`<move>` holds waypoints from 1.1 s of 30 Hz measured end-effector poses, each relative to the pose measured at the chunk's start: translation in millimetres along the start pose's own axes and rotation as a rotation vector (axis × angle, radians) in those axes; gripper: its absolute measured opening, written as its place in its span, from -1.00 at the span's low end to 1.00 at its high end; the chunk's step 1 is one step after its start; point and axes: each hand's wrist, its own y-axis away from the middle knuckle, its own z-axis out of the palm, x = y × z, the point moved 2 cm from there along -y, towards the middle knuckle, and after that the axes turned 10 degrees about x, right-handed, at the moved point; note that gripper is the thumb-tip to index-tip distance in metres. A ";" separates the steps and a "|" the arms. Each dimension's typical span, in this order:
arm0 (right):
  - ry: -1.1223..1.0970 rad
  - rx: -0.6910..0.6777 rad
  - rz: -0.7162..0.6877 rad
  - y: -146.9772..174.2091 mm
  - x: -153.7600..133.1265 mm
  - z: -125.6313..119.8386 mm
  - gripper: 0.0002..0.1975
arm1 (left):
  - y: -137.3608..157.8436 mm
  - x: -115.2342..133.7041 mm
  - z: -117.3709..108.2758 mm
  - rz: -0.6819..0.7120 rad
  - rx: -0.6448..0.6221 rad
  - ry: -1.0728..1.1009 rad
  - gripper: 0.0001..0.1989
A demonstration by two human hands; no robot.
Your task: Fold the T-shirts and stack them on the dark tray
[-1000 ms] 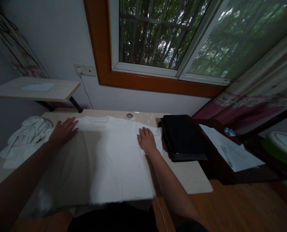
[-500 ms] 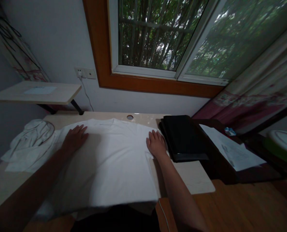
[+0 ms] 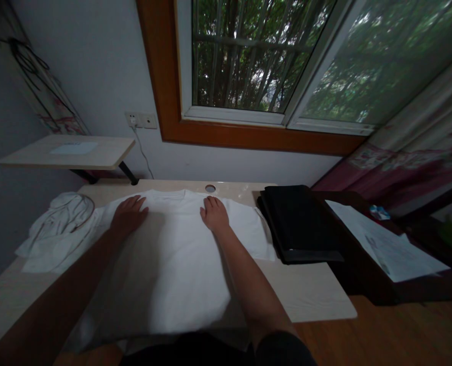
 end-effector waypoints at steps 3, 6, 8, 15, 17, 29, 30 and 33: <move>0.019 0.004 0.025 2.7 13.0 5.6 -0.51 | -8.0 -1.5 7.7 0.013 -0.015 -0.001 -0.43; 0.033 -0.012 0.034 2.4 24.2 8.2 -0.49 | -17.3 -0.6 15.5 0.024 -0.040 0.002 -0.40; 0.041 -0.018 0.038 0.2 29.2 9.7 -0.48 | -23.4 0.3 20.4 0.031 -0.061 0.001 -0.39; 0.068 -0.057 0.063 -13.8 42.3 18.3 -0.44 | -43.9 1.4 33.5 0.003 -0.140 0.022 -0.37; 0.069 -0.062 0.066 -18.1 45.9 21.1 -0.43 | -49.7 2.2 35.3 0.004 -0.153 0.028 -0.37; 0.064 -0.102 0.073 -36.3 63.2 32.3 -0.40 | -68.8 4.3 42.0 0.031 -0.141 0.017 -0.38; 0.060 -0.096 0.077 -36.8 64.2 31.4 -0.40 | -68.8 4.3 42.5 0.027 -0.146 0.015 -0.37; 0.047 -0.052 0.101 -36.4 67.6 25.8 -0.42 | -67.8 4.8 43.3 0.020 -0.133 0.018 -0.38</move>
